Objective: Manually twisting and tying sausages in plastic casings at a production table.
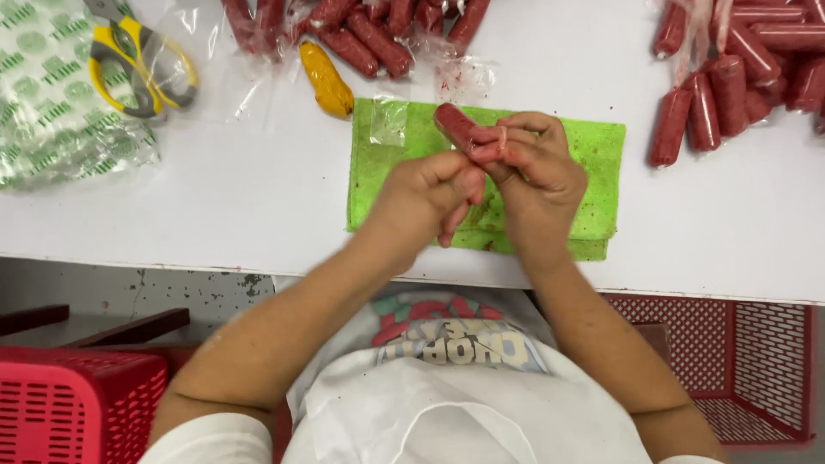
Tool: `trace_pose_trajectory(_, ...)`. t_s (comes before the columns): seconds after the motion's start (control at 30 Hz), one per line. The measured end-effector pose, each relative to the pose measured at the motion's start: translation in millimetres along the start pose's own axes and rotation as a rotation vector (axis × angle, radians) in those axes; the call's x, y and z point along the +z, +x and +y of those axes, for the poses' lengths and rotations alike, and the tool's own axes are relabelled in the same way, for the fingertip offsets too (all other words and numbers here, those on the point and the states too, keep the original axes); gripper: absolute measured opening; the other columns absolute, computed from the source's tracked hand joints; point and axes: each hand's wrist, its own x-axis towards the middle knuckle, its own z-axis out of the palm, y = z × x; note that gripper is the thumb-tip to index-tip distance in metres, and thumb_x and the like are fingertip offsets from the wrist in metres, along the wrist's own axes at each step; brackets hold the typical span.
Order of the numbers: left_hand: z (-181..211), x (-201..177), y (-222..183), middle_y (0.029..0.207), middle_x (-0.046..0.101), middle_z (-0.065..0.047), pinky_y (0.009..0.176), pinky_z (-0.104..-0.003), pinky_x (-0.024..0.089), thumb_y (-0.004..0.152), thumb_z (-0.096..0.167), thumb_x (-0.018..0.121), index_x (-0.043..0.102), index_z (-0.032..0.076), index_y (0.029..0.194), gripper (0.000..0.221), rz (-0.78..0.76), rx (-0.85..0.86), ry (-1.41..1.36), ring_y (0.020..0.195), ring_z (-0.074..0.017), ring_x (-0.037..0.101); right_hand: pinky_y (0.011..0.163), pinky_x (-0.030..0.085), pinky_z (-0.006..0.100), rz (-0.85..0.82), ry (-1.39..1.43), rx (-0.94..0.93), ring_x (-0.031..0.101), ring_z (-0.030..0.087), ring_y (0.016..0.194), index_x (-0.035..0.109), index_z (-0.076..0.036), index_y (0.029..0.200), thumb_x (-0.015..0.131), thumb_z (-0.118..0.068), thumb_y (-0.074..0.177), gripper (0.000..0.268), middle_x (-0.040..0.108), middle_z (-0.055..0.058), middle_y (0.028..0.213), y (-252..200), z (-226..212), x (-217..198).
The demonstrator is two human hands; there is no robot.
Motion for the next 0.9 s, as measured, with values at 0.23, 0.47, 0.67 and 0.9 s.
trace_pose_trajectory(0.23,38.2,-5.2,-14.6,0.053,0.047,0.001,0.036,-0.022,0.032,0.098,0.022,0.06,0.06,0.009,0.073,0.028,-0.233,-0.276,-0.204,0.039,-0.0041,0.031,0.133,0.027,0.067,-0.591,-0.099,-0.199,0.036,0.056,0.15,0.07,-0.007,0.106,0.067,-0.007,0.098,0.009,0.071,0.01,0.116,27.7,-36.7,-58.8)
trace_pose_trajectory(0.47,39.4,-13.2,-1.1,0.08,0.05,0.003,0.059,-0.032,0.039,0.077,0.047,0.081,0.046,0.017,0.083,0.046,-0.317,0.409,0.843,0.071,-0.0143,0.047,0.111,0.039,0.047,-0.96,-0.12,-0.123,0.045,0.038,0.134,0.075,-0.014,0.093,0.068,-0.009,0.092,0.008,0.075,-0.006,0.088,51.4,-25.4,-58.0)
trace_pose_trajectory(0.67,-0.4,-11.9,0.1,0.091,0.049,-0.009,0.054,-0.041,0.042,0.087,0.028,0.075,0.05,0.007,0.089,0.033,-0.203,0.823,1.026,0.077,-0.0277,0.053,0.117,0.037,0.049,-0.952,-0.018,-0.017,0.04,0.035,0.142,0.075,-0.013,0.103,0.071,-0.014,0.09,0.013,0.074,-0.002,0.106,42.9,-18.7,-61.8)
trace_pose_trajectory(0.9,-47.4,4.4,-29.5,0.12,0.051,-0.016,0.055,-0.028,0.053,0.082,0.035,0.085,0.03,0.003,0.145,0.09,0.197,0.547,0.314,0.07,-0.0161,0.059,0.091,0.06,0.044,0.006,0.266,0.268,0.071,0.033,0.099,0.07,0.008,0.092,0.081,0.011,0.078,0.018,0.071,0.022,0.096,-27.0,4.3,-7.5)
